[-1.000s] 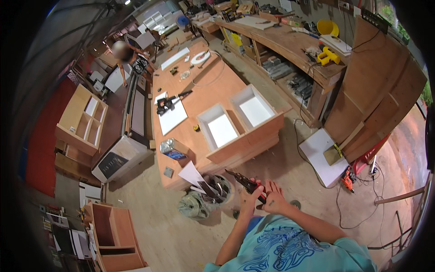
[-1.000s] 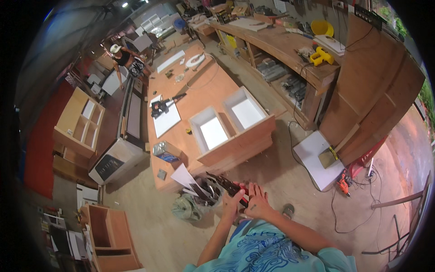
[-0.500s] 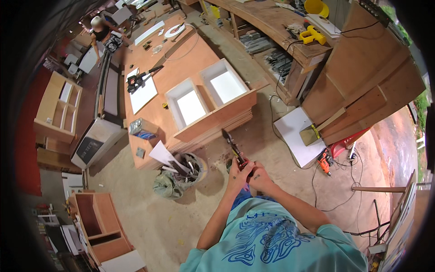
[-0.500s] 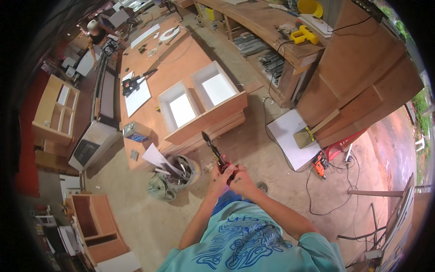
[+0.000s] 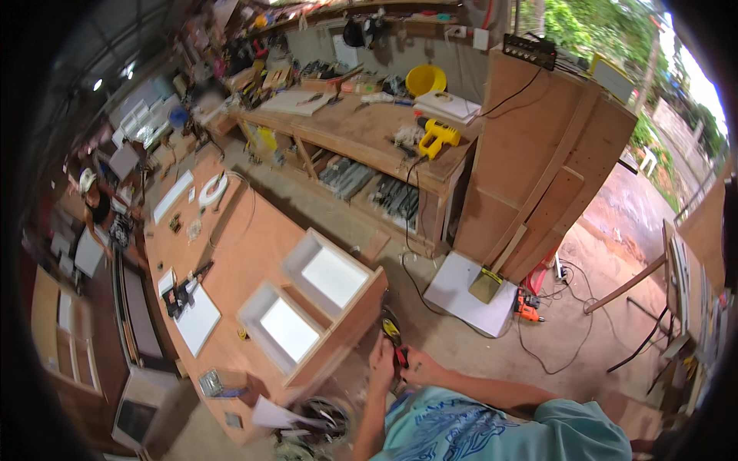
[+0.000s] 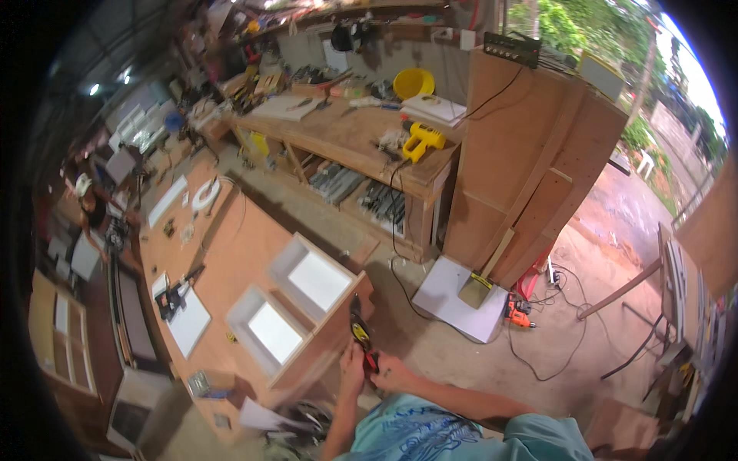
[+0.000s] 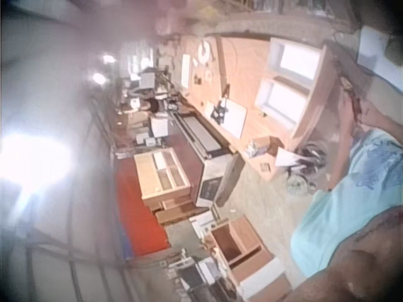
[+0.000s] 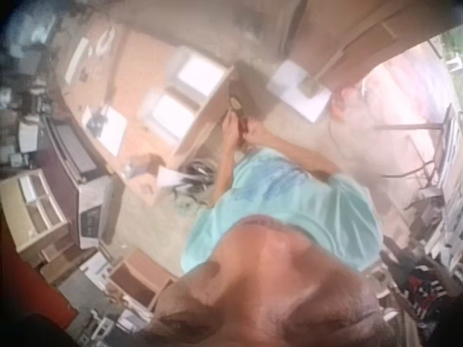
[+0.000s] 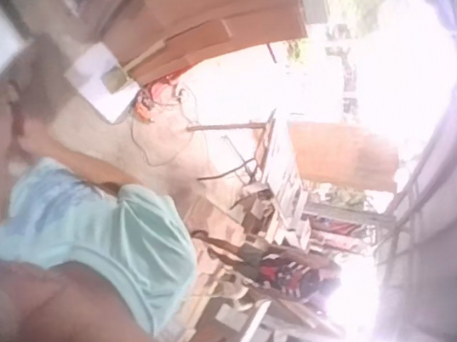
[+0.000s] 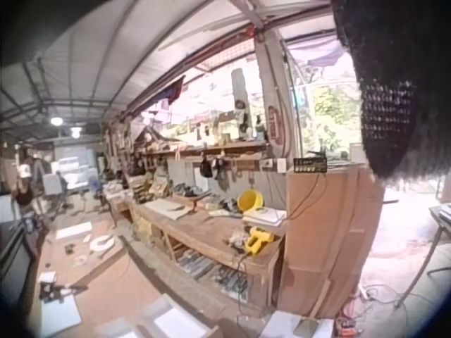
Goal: The person applies white edge banding to the edges of two wooden drawer boxes. They use tin snips to cut the banding, a hammer to tap it into place, and a utility knife to trim the excess. A dog briefly enters the scene and is petted.
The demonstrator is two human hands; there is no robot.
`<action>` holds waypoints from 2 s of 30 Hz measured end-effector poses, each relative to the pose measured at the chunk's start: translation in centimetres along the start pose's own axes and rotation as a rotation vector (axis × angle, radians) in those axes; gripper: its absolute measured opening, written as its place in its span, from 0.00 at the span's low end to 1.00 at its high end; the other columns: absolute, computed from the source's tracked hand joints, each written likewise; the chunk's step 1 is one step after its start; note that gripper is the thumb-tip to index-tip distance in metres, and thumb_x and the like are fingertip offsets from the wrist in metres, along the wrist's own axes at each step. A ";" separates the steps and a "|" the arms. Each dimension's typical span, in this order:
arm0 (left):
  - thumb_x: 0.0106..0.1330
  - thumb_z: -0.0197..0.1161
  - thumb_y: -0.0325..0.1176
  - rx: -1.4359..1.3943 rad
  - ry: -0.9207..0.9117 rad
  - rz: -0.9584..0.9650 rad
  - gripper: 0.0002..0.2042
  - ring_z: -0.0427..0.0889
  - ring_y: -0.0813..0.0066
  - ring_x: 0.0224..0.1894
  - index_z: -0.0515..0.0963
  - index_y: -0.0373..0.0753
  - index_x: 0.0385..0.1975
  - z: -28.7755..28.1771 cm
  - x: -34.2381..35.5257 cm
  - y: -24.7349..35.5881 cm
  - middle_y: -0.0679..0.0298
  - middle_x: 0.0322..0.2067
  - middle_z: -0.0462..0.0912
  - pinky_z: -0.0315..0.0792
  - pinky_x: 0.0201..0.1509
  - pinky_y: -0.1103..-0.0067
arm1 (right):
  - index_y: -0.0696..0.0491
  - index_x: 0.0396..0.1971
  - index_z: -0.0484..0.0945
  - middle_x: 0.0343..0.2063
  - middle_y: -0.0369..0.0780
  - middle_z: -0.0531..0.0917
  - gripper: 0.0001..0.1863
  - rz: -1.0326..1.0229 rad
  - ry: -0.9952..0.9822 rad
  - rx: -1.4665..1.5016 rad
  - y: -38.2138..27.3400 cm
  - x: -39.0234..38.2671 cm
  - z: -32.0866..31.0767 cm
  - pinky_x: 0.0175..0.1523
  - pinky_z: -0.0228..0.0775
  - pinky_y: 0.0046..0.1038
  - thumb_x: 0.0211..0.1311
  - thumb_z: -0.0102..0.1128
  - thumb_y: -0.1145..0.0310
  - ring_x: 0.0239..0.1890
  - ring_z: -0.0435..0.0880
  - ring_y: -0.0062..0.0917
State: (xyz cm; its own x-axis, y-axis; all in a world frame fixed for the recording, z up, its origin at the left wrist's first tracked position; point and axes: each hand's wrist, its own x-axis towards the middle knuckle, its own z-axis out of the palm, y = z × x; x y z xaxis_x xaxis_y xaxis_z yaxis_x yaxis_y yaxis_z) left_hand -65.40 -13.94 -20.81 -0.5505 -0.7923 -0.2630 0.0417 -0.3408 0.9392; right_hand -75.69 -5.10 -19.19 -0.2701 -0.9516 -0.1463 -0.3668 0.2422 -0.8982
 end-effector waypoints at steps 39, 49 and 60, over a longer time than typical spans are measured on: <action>0.71 0.55 0.46 0.215 0.243 0.025 0.19 0.73 0.75 0.24 0.73 0.32 0.32 20.2 22.8 18.4 0.57 0.19 0.74 0.70 0.29 0.74 | 0.57 0.42 0.72 0.17 0.33 0.70 0.13 -0.014 -0.036 0.377 -0.9 23.2 -32.2 0.23 0.59 0.25 0.72 0.46 0.63 0.17 0.65 0.18; 0.72 0.51 0.49 0.157 0.400 0.046 0.24 0.73 0.73 0.20 0.75 0.30 0.28 16.8 40.0 17.7 0.57 0.16 0.74 0.70 0.27 0.73 | 0.49 0.35 0.72 0.13 0.30 0.65 0.10 0.163 0.096 0.402 -2.2 40.1 -28.9 0.17 0.52 0.21 0.72 0.48 0.59 0.12 0.61 0.15; 0.71 0.50 0.53 0.156 0.629 0.220 0.26 0.81 0.48 0.32 0.76 0.28 0.33 5.9 55.2 26.3 0.42 0.25 0.79 0.71 0.37 0.64 | 0.56 0.45 0.76 0.20 0.30 0.71 0.15 0.048 -0.415 0.245 -10.6 62.8 -31.6 0.25 0.62 0.18 0.71 0.52 0.60 0.20 0.67 0.12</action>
State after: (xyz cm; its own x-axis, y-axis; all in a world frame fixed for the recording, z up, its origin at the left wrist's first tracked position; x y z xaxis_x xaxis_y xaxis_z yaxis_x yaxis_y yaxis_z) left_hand -99.63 -63.62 -9.28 0.0477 -0.9942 -0.0960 -0.0497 -0.0984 0.9939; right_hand -116.88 -61.49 -5.75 0.1144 -0.9476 -0.2982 -0.1290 0.2834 -0.9503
